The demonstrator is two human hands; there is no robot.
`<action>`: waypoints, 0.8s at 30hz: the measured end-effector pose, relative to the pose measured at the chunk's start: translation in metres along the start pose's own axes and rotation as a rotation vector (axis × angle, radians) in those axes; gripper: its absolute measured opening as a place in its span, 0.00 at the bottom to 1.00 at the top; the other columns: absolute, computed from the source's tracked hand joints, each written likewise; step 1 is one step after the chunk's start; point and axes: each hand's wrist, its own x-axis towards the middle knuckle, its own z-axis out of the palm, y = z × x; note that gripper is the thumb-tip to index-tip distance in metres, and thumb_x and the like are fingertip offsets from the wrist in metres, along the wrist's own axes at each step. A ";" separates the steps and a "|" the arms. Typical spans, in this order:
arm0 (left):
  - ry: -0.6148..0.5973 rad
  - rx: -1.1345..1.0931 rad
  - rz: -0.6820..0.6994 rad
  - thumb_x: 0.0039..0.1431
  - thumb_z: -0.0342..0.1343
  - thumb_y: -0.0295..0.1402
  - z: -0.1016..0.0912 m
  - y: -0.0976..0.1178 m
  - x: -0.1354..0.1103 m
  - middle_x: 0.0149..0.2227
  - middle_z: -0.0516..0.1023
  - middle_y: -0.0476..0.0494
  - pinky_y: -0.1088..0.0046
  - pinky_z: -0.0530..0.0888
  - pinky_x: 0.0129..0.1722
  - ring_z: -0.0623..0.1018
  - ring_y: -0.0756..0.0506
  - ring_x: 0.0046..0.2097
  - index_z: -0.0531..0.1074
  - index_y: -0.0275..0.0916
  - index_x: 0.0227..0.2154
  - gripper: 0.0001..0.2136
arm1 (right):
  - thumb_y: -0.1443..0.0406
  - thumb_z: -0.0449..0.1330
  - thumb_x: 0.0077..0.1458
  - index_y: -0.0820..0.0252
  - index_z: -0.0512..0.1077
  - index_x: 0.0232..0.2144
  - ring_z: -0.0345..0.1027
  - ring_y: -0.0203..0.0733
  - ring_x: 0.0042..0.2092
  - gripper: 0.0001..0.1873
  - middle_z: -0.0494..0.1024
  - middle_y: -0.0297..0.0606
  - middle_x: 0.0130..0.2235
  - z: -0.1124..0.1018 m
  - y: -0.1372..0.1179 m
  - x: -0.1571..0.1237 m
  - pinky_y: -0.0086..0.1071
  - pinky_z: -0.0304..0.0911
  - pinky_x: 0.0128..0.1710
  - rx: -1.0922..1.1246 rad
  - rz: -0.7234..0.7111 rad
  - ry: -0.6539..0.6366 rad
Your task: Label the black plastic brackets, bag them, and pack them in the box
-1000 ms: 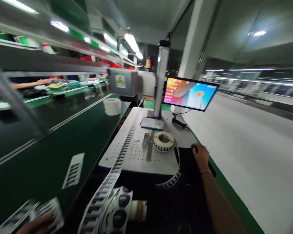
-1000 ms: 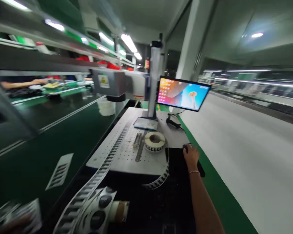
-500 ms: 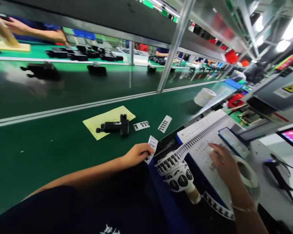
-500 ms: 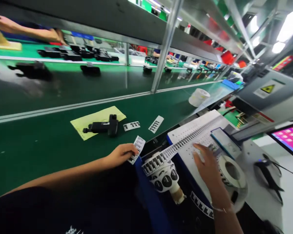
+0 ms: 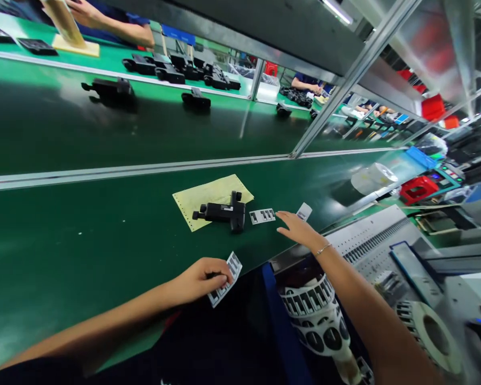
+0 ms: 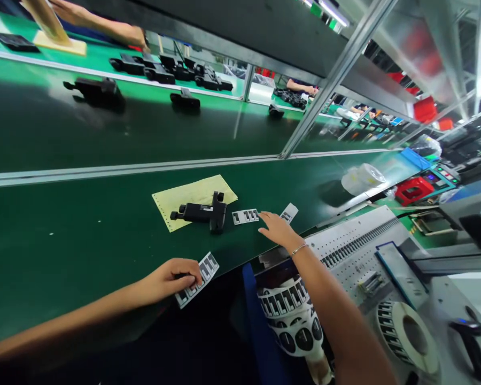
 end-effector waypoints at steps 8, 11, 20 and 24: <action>-0.100 -0.305 -0.283 0.58 0.56 0.46 -0.007 -0.007 0.005 0.26 0.74 0.46 0.75 0.67 0.32 0.71 0.50 0.29 0.76 0.35 0.32 0.16 | 0.60 0.67 0.50 0.64 0.70 0.51 0.64 0.56 0.55 0.27 0.73 0.50 0.50 0.009 -0.031 0.055 0.47 0.60 0.55 0.042 0.057 -0.015; -0.107 -0.274 -0.295 0.57 0.57 0.46 -0.011 -0.008 0.011 0.26 0.75 0.47 0.74 0.68 0.34 0.71 0.49 0.30 0.76 0.35 0.33 0.16 | 0.61 0.68 0.48 0.62 0.71 0.42 0.64 0.53 0.51 0.20 0.72 0.47 0.46 0.011 -0.031 0.050 0.42 0.61 0.50 0.076 0.114 -0.028; -0.236 -0.206 -0.279 0.54 0.50 0.64 -0.021 -0.011 0.022 0.32 0.77 0.43 0.70 0.69 0.40 0.74 0.44 0.36 0.74 0.34 0.44 0.34 | 0.60 0.61 0.57 0.59 0.69 0.39 0.68 0.36 0.36 0.10 0.76 0.31 0.37 -0.018 -0.088 -0.021 0.26 0.57 0.34 0.344 -0.086 -0.262; -0.328 -0.235 -0.286 0.47 0.53 0.68 -0.013 -0.019 0.020 0.28 0.74 0.45 0.74 0.66 0.30 0.71 0.48 0.30 0.73 0.34 0.32 0.35 | 0.59 0.62 0.58 0.59 0.69 0.35 0.67 0.37 0.35 0.10 0.75 0.33 0.34 -0.017 -0.140 -0.040 0.29 0.54 0.32 0.325 -0.356 -0.426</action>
